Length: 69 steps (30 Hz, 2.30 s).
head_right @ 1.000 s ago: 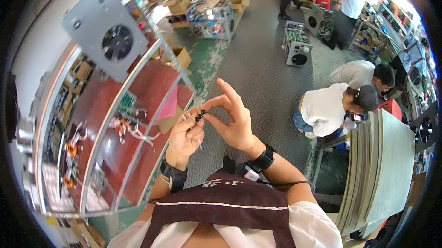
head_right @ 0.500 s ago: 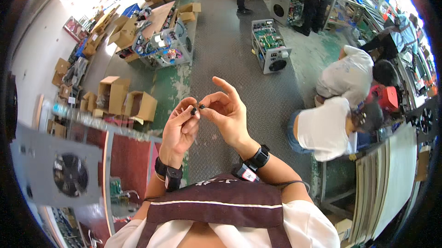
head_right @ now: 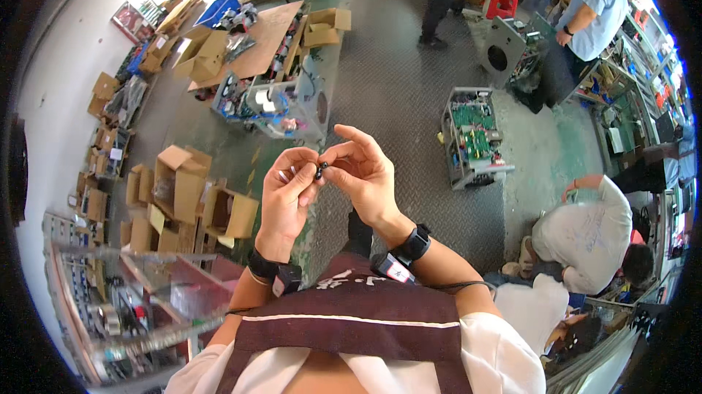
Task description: Assembling and inspecting industrial power inverter units on a production line.
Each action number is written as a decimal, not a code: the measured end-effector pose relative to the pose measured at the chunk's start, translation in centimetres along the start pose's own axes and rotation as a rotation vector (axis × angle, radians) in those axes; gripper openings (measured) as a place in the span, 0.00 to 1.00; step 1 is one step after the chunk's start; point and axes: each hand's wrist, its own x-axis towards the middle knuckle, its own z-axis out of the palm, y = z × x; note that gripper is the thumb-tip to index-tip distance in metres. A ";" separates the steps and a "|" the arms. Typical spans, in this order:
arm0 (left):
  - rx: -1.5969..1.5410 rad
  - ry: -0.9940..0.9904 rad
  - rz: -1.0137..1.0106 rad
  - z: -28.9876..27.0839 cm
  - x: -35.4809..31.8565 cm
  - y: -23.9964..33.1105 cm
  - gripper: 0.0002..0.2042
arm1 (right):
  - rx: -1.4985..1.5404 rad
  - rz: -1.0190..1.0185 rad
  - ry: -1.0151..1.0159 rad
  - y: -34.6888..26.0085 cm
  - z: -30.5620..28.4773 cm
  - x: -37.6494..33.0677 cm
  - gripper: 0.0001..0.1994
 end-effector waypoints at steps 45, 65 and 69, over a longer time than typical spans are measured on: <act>-0.245 -0.279 -0.415 -8.6 141.4 -2.8 0.06 | -0.151 -0.245 0.469 10.2 -56.3 130.1 0.02; -0.310 0.088 -0.212 -16.7 210.4 -1.5 0.10 | 0.171 0.404 0.014 25.9 -79.6 196.3 0.07; -0.372 0.045 -0.333 -17.0 227.0 -1.6 0.09 | -0.013 0.333 0.120 26.5 -86.3 208.0 0.07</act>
